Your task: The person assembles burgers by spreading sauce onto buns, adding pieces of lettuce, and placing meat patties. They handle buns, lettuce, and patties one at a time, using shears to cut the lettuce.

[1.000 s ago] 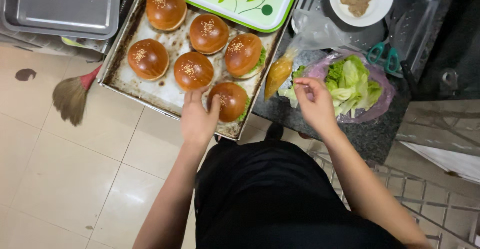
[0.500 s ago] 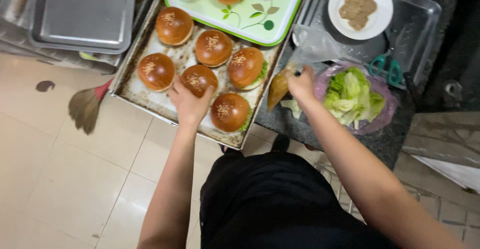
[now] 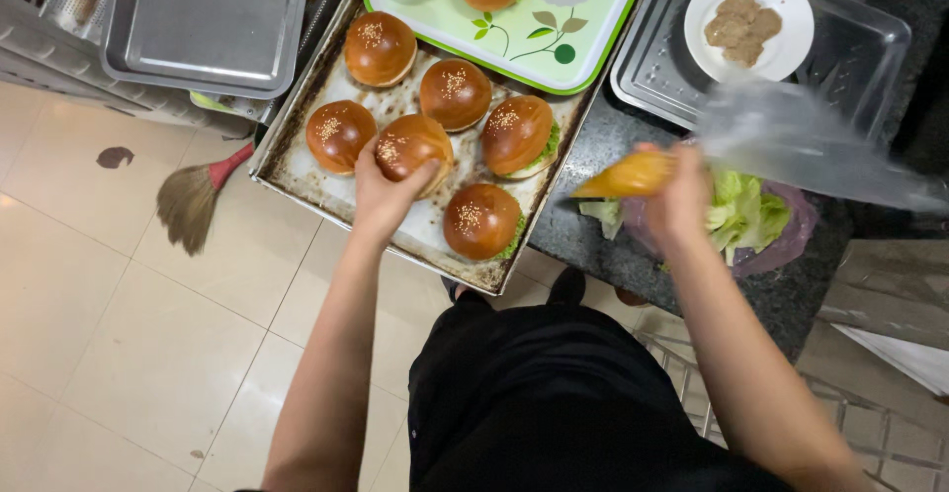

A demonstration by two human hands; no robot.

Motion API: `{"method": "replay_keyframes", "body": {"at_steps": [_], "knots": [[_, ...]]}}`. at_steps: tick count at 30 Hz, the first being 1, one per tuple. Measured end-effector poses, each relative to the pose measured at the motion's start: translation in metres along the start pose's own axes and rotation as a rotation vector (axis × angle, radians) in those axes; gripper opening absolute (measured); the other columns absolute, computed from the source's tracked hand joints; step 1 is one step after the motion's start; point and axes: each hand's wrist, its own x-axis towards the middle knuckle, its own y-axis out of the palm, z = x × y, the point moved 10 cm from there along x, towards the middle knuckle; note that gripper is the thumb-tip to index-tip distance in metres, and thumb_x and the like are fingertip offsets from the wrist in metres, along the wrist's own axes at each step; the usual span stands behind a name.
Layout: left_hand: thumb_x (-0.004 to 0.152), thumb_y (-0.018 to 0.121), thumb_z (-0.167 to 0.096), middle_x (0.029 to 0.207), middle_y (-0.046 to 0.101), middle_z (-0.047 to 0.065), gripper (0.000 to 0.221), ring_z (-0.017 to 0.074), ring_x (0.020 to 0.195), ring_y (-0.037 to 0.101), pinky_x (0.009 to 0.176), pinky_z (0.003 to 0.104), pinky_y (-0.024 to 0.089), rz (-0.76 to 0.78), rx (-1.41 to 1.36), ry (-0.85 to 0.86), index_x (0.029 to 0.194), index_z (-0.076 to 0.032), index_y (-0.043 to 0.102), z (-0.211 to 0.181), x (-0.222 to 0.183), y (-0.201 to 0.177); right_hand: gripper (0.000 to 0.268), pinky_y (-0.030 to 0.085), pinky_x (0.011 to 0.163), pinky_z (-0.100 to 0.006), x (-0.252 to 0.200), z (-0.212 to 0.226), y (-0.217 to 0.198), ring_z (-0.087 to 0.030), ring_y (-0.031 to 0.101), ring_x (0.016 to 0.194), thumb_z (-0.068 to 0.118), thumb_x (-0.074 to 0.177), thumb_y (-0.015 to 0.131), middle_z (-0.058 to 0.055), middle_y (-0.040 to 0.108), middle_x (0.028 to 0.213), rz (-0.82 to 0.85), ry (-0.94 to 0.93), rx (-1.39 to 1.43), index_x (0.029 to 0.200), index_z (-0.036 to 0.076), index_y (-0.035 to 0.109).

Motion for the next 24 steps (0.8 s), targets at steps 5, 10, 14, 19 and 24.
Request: {"method": "replay_keyframes", "body": {"at_steps": [5,10,14,19,24], "knots": [[0.08,0.081,-0.033,0.128,0.065,0.02,0.089,0.0262,0.115,0.068,0.096,0.037,0.058,0.267,-0.243,-0.14,0.147,0.007,0.038,-0.043,-0.026,0.031,0.02,0.055,0.104,-0.052,-0.06,0.118,-0.024,-0.026,0.067,0.103,0.033,0.108,0.062,-0.01,0.068,0.106,-0.106,-0.044,0.587,0.109,0.013,0.059],[0.08,0.08,-0.033,0.135,0.06,0.02,0.1,0.0257,0.122,0.064,0.101,0.036,0.054,0.503,-0.421,-0.154,0.155,0.002,0.023,-0.085,-0.054,0.105,0.034,0.05,0.105,-0.055,-0.11,0.149,0.027,-0.028,0.068,0.101,0.044,0.101,0.052,-0.009,0.074,0.106,-0.03,0.091,0.566,0.084,0.02,0.069],[0.079,0.083,-0.038,0.136,0.061,0.022,0.097,0.0252,0.122,0.064,0.101,0.035,0.053,0.552,-0.168,-0.028,0.151,0.005,0.035,-0.105,-0.068,0.145,0.051,0.048,0.112,-0.051,-0.115,0.144,0.04,-0.028,0.067,0.102,0.046,0.112,0.05,-0.004,0.075,0.1,0.135,0.16,0.639,0.071,0.02,0.067],[0.075,0.086,-0.041,0.131,0.062,0.018,0.083,0.0233,0.12,0.063,0.103,0.035,0.05,0.566,0.183,0.171,0.137,0.004,0.055,-0.121,-0.083,0.168,0.059,0.046,0.107,-0.044,-0.113,0.155,0.028,-0.026,0.063,0.095,0.045,0.119,0.047,-0.005,0.07,0.09,0.197,0.064,0.686,0.07,0.014,0.061],[0.079,0.084,-0.042,0.132,0.061,0.017,0.084,0.0225,0.122,0.062,0.104,0.034,0.05,0.597,0.076,0.129,0.14,0.005,0.052,-0.115,-0.09,0.182,0.059,0.051,0.104,-0.056,-0.118,0.158,0.034,-0.031,0.063,0.093,0.047,0.113,0.043,-0.007,0.062,0.08,0.136,-0.071,0.557,0.066,0.013,0.054]]}}
